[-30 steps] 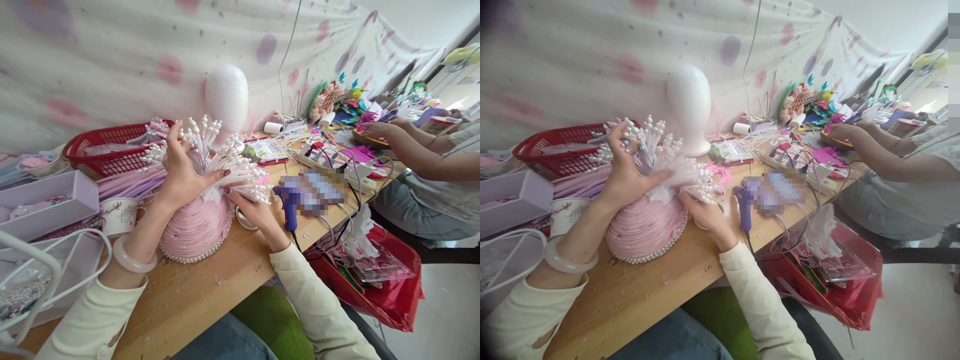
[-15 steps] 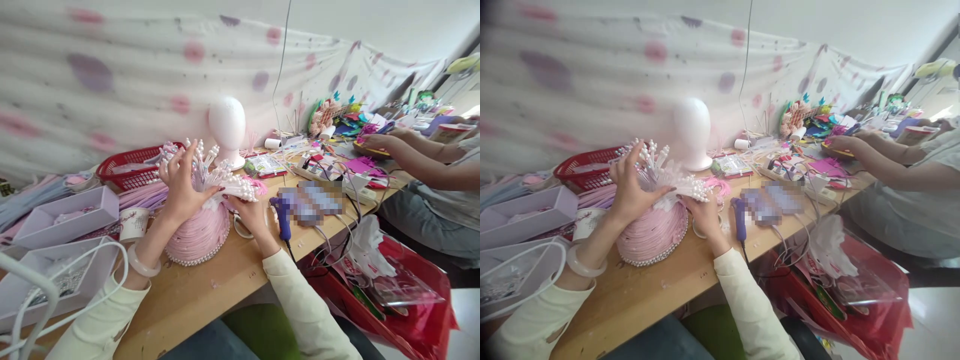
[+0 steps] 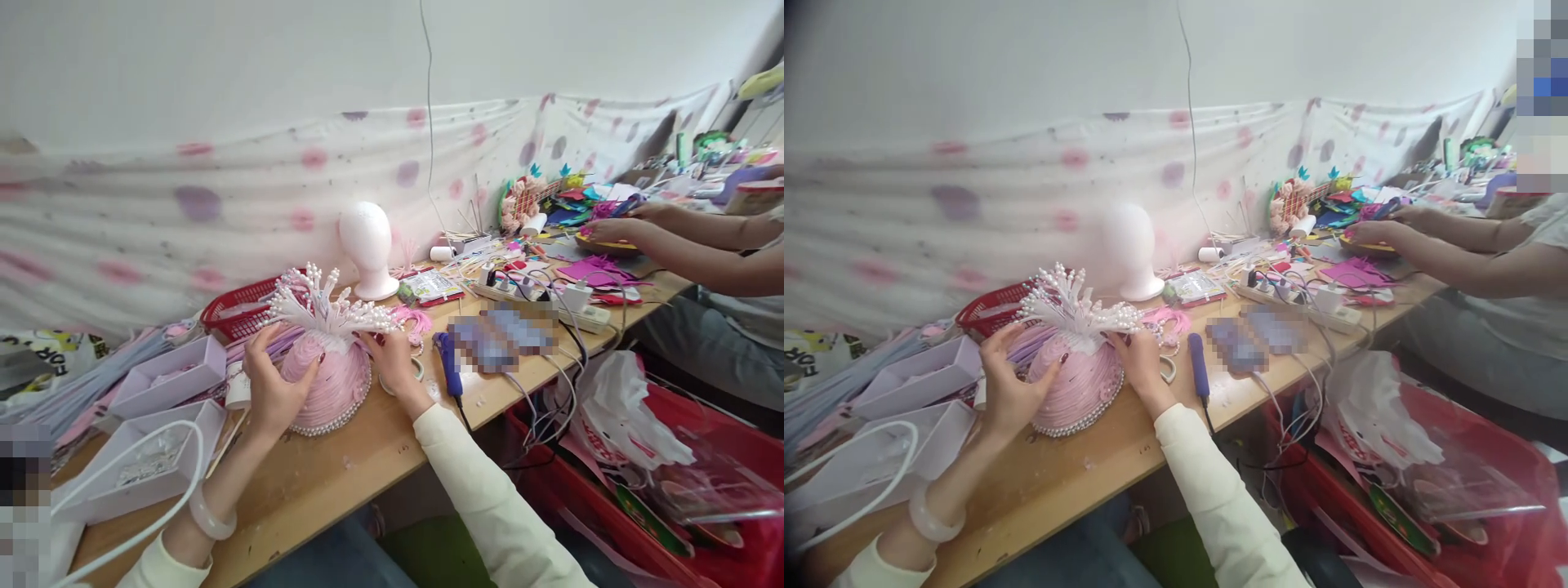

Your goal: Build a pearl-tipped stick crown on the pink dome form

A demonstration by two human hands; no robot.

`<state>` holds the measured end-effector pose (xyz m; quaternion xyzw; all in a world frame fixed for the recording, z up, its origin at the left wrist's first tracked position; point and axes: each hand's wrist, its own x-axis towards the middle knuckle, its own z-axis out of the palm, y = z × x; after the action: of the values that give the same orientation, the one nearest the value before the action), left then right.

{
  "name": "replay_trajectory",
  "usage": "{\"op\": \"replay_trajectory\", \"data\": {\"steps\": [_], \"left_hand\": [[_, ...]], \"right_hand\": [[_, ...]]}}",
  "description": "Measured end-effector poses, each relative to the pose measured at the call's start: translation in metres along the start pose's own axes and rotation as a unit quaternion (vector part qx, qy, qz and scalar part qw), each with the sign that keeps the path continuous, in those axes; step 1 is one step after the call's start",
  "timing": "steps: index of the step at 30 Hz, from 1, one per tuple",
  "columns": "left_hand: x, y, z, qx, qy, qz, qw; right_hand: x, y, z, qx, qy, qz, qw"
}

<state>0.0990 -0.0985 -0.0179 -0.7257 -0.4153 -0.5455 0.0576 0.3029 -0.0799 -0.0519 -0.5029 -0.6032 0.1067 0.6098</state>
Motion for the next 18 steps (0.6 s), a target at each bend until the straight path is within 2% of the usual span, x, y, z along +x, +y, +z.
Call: {"op": "replay_trajectory", "data": {"steps": [2, 4, 7, 10, 14, 18], "left_hand": [[0.007, -0.003, 0.005, 0.017, -0.049, -0.087, 0.995], [0.016, -0.003, 0.01, 0.016, -0.128, -0.183, 0.975], [0.026, 0.0, 0.016, 0.012, -0.203, -0.25, 0.947], [0.027, 0.006, 0.018, 0.038, -0.231, -0.256, 0.938], [0.021, 0.021, 0.014, 0.065, -0.235, -0.25, 0.937], [0.012, 0.042, -0.001, 0.133, -0.275, -0.186, 0.934]], "right_hand": [[0.0, -0.001, 0.0, -0.001, 0.004, -0.017, 1.0], [-0.001, -0.001, -0.001, -0.009, 0.004, -0.029, 1.0], [-0.002, 0.001, 0.001, -0.027, 0.005, -0.026, 0.999], [-0.002, 0.005, 0.004, -0.044, 0.01, -0.004, 0.999], [-0.002, 0.009, 0.006, -0.049, 0.013, -0.004, 0.999], [-0.002, 0.006, -0.002, -0.038, 0.025, -0.027, 0.999]]}}
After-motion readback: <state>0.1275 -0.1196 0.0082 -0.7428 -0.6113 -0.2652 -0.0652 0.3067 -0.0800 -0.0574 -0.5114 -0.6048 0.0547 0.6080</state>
